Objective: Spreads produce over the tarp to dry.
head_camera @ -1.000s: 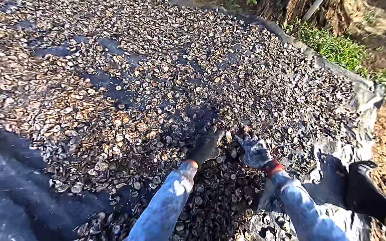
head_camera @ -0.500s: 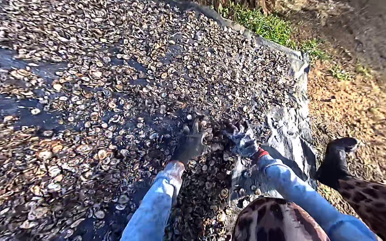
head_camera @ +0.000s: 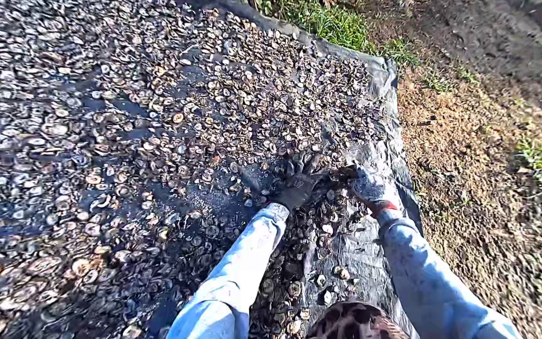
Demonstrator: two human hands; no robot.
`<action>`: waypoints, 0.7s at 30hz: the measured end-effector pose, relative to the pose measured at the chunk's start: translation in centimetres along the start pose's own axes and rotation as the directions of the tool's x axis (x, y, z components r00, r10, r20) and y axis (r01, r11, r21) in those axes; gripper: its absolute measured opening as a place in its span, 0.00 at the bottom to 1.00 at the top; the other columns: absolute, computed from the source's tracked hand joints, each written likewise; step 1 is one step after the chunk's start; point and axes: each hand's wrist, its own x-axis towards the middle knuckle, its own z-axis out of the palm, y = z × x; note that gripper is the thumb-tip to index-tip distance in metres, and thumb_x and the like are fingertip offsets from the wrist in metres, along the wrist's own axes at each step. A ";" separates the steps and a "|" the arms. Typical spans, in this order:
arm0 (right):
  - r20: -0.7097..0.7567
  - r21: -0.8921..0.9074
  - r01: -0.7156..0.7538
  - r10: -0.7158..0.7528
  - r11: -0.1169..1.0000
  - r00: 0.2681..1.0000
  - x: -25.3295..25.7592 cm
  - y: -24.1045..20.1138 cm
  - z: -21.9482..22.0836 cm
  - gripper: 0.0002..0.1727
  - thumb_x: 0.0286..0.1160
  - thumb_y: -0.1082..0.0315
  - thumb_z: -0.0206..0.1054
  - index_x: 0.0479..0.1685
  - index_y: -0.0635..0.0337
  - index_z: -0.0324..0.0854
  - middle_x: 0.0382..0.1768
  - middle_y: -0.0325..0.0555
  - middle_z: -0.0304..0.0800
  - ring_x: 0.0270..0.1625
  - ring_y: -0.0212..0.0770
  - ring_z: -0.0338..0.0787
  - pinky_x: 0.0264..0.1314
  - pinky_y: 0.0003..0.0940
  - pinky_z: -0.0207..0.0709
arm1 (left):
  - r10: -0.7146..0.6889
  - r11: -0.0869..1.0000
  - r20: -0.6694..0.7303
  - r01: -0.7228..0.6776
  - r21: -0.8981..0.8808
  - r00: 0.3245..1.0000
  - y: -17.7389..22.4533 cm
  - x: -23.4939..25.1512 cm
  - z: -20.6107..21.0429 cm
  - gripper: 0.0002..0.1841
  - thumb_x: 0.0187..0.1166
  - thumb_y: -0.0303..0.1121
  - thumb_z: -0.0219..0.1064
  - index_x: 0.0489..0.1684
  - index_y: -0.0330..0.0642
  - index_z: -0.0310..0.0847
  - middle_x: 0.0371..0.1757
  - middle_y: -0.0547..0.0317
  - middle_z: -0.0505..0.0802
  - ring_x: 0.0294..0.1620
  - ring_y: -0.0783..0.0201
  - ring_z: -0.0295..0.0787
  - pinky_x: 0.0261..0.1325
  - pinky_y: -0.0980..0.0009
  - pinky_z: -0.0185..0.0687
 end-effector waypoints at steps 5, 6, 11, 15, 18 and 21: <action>0.151 -0.149 0.351 -0.330 0.924 0.932 -0.1 -3.4 4.5 0.46 0.63 0.42 0.76 0.89 0.36 0.67 0.93 0.60 0.53 0.92 0.72 0.50 0.81 0.83 0.49 | -0.166 0.980 -0.228 0.186 0.070 0.959 -5.0 4.0 -2.1 0.33 0.83 0.60 0.60 0.88 0.64 0.68 0.94 0.48 0.62 0.94 0.34 0.45 0.87 0.25 0.38; 0.178 -0.131 0.409 -0.384 0.903 0.906 -0.5 -2.7 5.6 0.46 0.64 0.44 0.76 0.90 0.34 0.66 0.95 0.58 0.47 0.95 0.72 0.41 0.84 0.84 0.40 | -0.261 0.955 -0.234 0.286 0.079 0.936 -5.8 3.7 -2.8 0.36 0.82 0.60 0.60 0.90 0.59 0.64 0.93 0.44 0.62 0.94 0.32 0.46 0.87 0.26 0.42; 0.019 -0.119 0.287 -0.287 0.951 0.958 3.3 2.3 3.8 0.42 0.69 0.55 0.77 0.89 0.33 0.66 0.94 0.56 0.50 0.94 0.70 0.47 0.85 0.80 0.43 | -0.306 0.935 -0.334 0.347 0.068 0.891 -8.3 -3.7 -1.4 0.29 0.84 0.46 0.64 0.82 0.40 0.72 0.93 0.42 0.62 0.94 0.33 0.43 0.89 0.27 0.35; -0.019 -0.050 0.025 -0.026 0.998 0.999 7.1 2.1 3.2 0.47 0.72 0.50 0.69 0.95 0.24 0.50 0.95 0.59 0.46 0.92 0.71 0.52 0.80 0.82 0.52 | -0.225 0.954 -0.340 0.278 0.115 0.913 -3.8 -4.1 -1.8 0.38 0.82 0.65 0.57 0.92 0.63 0.61 0.95 0.44 0.56 0.95 0.31 0.38 0.86 0.22 0.34; -0.015 -0.016 0.148 -0.148 0.989 0.989 2.2 3.2 3.5 0.46 0.73 0.56 0.71 0.95 0.30 0.53 0.94 0.54 0.52 0.88 0.70 0.62 0.74 0.81 0.63 | 0.001 0.986 -0.112 0.018 0.166 0.994 -1.9 0.6 -1.5 0.35 0.79 0.58 0.66 0.89 0.66 0.67 0.95 0.48 0.60 0.95 0.32 0.40 0.87 0.24 0.33; 0.035 -0.083 0.142 -0.140 0.986 0.990 -1.9 6.3 2.9 0.32 0.82 0.62 0.63 0.89 0.39 0.68 0.84 0.55 0.73 0.82 0.63 0.75 0.79 0.69 0.66 | -0.126 0.973 -0.127 0.148 0.179 0.984 -2.4 2.2 -0.2 0.40 0.75 0.63 0.67 0.91 0.70 0.62 0.96 0.54 0.56 0.96 0.38 0.40 0.89 0.28 0.32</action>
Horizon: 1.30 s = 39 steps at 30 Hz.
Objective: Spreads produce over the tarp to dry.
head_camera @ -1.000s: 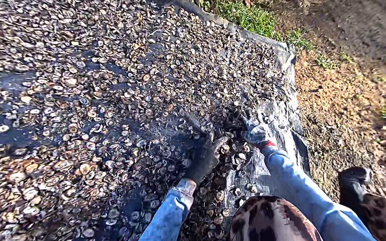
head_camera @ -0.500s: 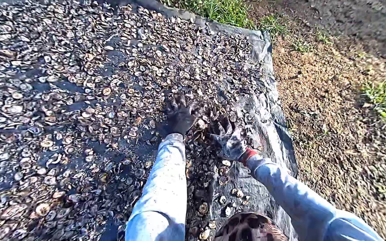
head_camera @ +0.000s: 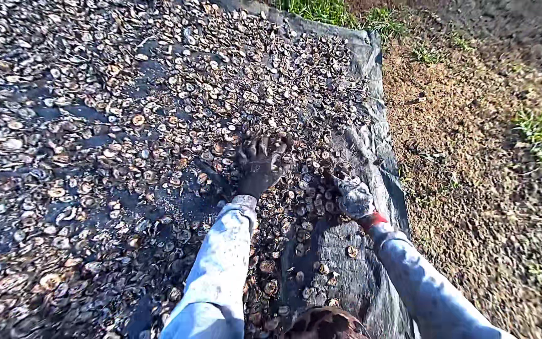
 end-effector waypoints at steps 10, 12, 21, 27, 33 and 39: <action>0.206 0.071 0.362 -0.368 0.930 0.907 -8.1 -10.8 4.3 0.51 0.55 0.47 0.78 0.90 0.21 0.62 0.94 0.57 0.51 0.90 0.78 0.54 0.80 0.84 0.49 | -0.345 0.934 0.458 0.350 0.078 0.819 5.3 -22.5 -3.6 0.57 0.57 0.47 0.84 0.95 0.55 0.54 0.94 0.32 0.52 0.90 0.23 0.49 0.82 0.27 0.55; 0.127 0.169 0.423 -0.445 0.890 0.887 -9.5 -10.9 5.8 0.41 0.66 0.61 0.72 0.87 0.27 0.69 0.90 0.57 0.63 0.84 0.75 0.67 0.75 0.76 0.62 | -0.369 0.913 0.368 0.407 -0.026 0.853 7.3 -23.3 -1.5 0.51 0.58 0.35 0.82 0.91 0.41 0.60 0.90 0.27 0.60 0.88 0.27 0.60 0.83 0.34 0.61; 0.147 0.182 0.084 -0.112 0.980 0.983 -7.1 -0.5 -1.8 0.34 0.72 0.50 0.68 0.83 0.39 0.76 0.78 0.47 0.82 0.82 0.53 0.76 0.86 0.61 0.61 | -0.103 0.939 -0.097 0.065 -0.337 0.990 10.9 -9.1 -1.3 0.39 0.68 0.44 0.81 0.85 0.56 0.73 0.81 0.42 0.80 0.80 0.38 0.76 0.78 0.35 0.69; -0.169 0.228 0.014 0.026 0.974 0.985 -2.7 6.9 -4.5 0.24 0.84 0.61 0.62 0.79 0.32 0.80 0.72 0.44 0.88 0.75 0.54 0.85 0.76 0.67 0.72 | -0.106 0.994 0.068 0.104 0.031 0.992 10.8 2.8 1.7 0.48 0.70 0.70 0.66 0.94 0.70 0.53 0.97 0.43 0.49 0.94 0.26 0.29 0.85 0.20 0.25; -0.208 0.223 -0.144 0.191 0.964 0.959 0.8 7.8 1.0 0.37 0.88 0.44 0.52 0.97 0.37 0.50 0.97 0.40 0.44 0.98 0.58 0.37 0.92 0.74 0.29 | 0.118 0.989 0.252 -0.092 -0.113 0.960 11.7 0.9 2.1 0.44 0.77 0.58 0.70 0.95 0.60 0.54 0.97 0.52 0.53 0.97 0.36 0.36 0.90 0.29 0.33; -0.036 0.071 0.307 -0.305 0.949 0.952 -5.3 1.8 3.3 0.49 0.64 0.34 0.67 0.93 0.30 0.58 0.96 0.53 0.46 0.97 0.66 0.37 0.90 0.77 0.30 | 0.064 0.997 0.320 -0.048 -0.056 0.945 11.2 -11.7 0.3 0.36 0.70 0.50 0.75 0.85 0.64 0.73 0.94 0.48 0.62 0.93 0.28 0.45 0.85 0.24 0.38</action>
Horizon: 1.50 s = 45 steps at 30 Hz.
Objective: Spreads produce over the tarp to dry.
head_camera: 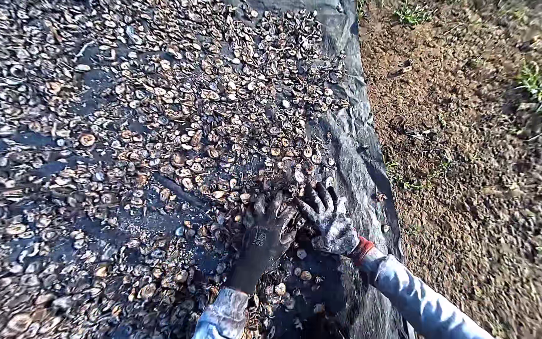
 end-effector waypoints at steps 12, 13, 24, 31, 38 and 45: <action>-0.066 -0.068 -0.211 0.207 0.975 0.976 17.3 2.9 -2.9 0.47 0.72 0.29 0.59 0.95 0.25 0.50 0.96 0.57 0.39 0.96 0.70 0.36 0.87 0.81 0.30 | -0.256 0.961 -0.341 0.276 0.009 0.904 -5.9 9.8 -4.0 0.43 0.76 0.71 0.59 0.93 0.70 0.56 0.96 0.42 0.51 0.94 0.24 0.34 0.82 0.18 0.34; -0.028 -0.071 -0.135 0.133 0.988 0.991 16.5 2.3 -2.8 0.44 0.72 0.29 0.58 0.93 0.22 0.55 0.96 0.54 0.42 0.95 0.72 0.38 0.86 0.83 0.30 | -0.247 0.960 -0.294 0.274 0.053 0.923 -5.9 10.6 -4.0 0.41 0.76 0.72 0.58 0.92 0.72 0.58 0.97 0.44 0.52 0.94 0.25 0.34 0.81 0.17 0.33; 0.005 0.211 -0.308 0.314 0.928 0.949 1.3 0.3 -4.3 0.31 0.82 0.69 0.63 0.87 0.45 0.71 0.73 0.59 0.85 0.71 0.64 0.86 0.71 0.68 0.75 | -0.203 0.963 -0.274 0.141 -0.230 0.940 -3.8 1.2 -3.4 0.27 0.83 0.36 0.68 0.83 0.49 0.74 0.75 0.42 0.85 0.70 0.37 0.86 0.70 0.33 0.77; -0.084 0.199 -0.259 0.280 0.945 0.956 2.2 0.7 -6.2 0.33 0.76 0.71 0.69 0.85 0.43 0.74 0.80 0.56 0.78 0.80 0.59 0.79 0.78 0.63 0.71 | -0.178 0.959 -0.448 0.052 -0.280 0.876 -0.5 4.5 -7.3 0.22 0.86 0.43 0.66 0.66 0.32 0.83 0.52 0.28 0.92 0.53 0.29 0.90 0.57 0.27 0.78; 0.091 0.149 -0.527 0.519 0.836 0.850 -2.7 5.3 -10.3 0.31 0.80 0.59 0.68 0.84 0.27 0.73 0.74 0.45 0.86 0.76 0.55 0.83 0.75 0.67 0.71 | -0.094 0.987 -0.098 0.080 -0.137 0.991 -0.4 7.1 -4.9 0.37 0.72 0.41 0.79 0.86 0.60 0.71 0.92 0.38 0.60 0.89 0.26 0.53 0.78 0.22 0.57; -0.238 0.043 -0.757 0.742 0.652 0.626 -7.1 18.3 -10.7 0.29 0.82 0.65 0.64 0.84 0.42 0.73 0.79 0.64 0.76 0.77 0.74 0.76 0.67 0.84 0.67 | -0.045 0.999 -0.273 0.046 -0.002 0.961 -0.6 15.1 -6.1 0.36 0.81 0.53 0.66 0.91 0.60 0.63 0.93 0.36 0.59 0.92 0.24 0.42 0.83 0.21 0.40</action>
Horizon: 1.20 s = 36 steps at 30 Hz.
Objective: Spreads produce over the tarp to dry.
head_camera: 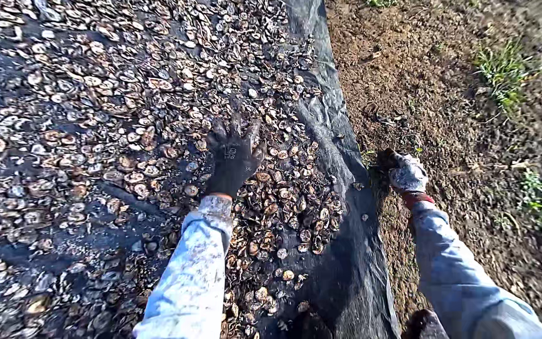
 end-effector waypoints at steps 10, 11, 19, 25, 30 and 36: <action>0.142 0.062 0.450 -0.454 0.891 0.880 -12.8 -14.0 7.6 0.57 0.59 0.25 0.64 0.96 0.33 0.51 0.96 0.62 0.37 0.96 0.68 0.38 0.90 0.78 0.33 | 0.088 0.994 0.185 -0.097 0.043 0.979 -1.8 -3.4 0.8 0.47 0.68 0.62 0.74 0.93 0.72 0.56 0.98 0.49 0.49 0.95 0.29 0.30 0.84 0.20 0.27; 0.089 0.049 0.517 -0.519 0.855 0.850 -15.1 -14.9 8.9 0.56 0.56 0.26 0.67 0.94 0.34 0.58 0.94 0.64 0.45 0.94 0.72 0.46 0.88 0.80 0.39 | 0.094 0.994 0.195 -0.104 0.038 0.976 -2.2 -6.3 1.4 0.51 0.64 0.63 0.77 0.93 0.75 0.55 0.98 0.52 0.47 0.96 0.31 0.28 0.84 0.20 0.28; 0.125 0.409 0.388 -0.471 0.826 0.873 -14.4 -19.1 4.7 0.25 0.78 0.64 0.68 0.77 0.47 0.83 0.62 0.56 0.93 0.61 0.61 0.92 0.61 0.68 0.81 | -0.099 0.949 -0.150 0.048 -0.312 0.984 -6.2 -14.6 -0.1 0.29 0.82 0.43 0.71 0.84 0.58 0.73 0.80 0.54 0.84 0.76 0.46 0.83 0.76 0.38 0.74; 0.270 0.431 0.307 -0.445 0.849 0.854 -2.9 -21.7 0.7 0.35 0.85 0.61 0.61 0.93 0.38 0.59 0.82 0.54 0.76 0.80 0.59 0.78 0.78 0.67 0.69 | -0.249 0.933 -0.065 0.221 -0.283 0.966 -6.7 -17.1 -1.9 0.27 0.82 0.24 0.64 0.82 0.52 0.75 0.81 0.48 0.82 0.79 0.40 0.78 0.77 0.32 0.69; 0.357 0.273 0.350 -0.432 0.896 0.828 1.8 -25.1 0.6 0.22 0.85 0.52 0.61 0.73 0.45 0.84 0.63 0.53 0.91 0.64 0.57 0.90 0.68 0.69 0.75 | -0.519 0.854 -0.013 0.518 -0.037 0.855 -5.9 -26.9 -1.4 0.43 0.78 0.63 0.65 0.94 0.59 0.58 0.91 0.33 0.61 0.89 0.23 0.54 0.79 0.19 0.50; 0.572 0.058 0.886 -0.742 0.461 0.349 -9.2 -23.1 6.2 0.62 0.53 0.47 0.86 0.95 0.47 0.54 0.93 0.72 0.43 0.90 0.81 0.46 0.78 0.86 0.50 | -0.575 0.811 -0.019 0.567 -0.142 0.818 1.4 -22.8 3.3 0.53 0.61 0.62 0.81 0.93 0.70 0.56 0.94 0.35 0.52 0.89 0.23 0.49 0.76 0.22 0.60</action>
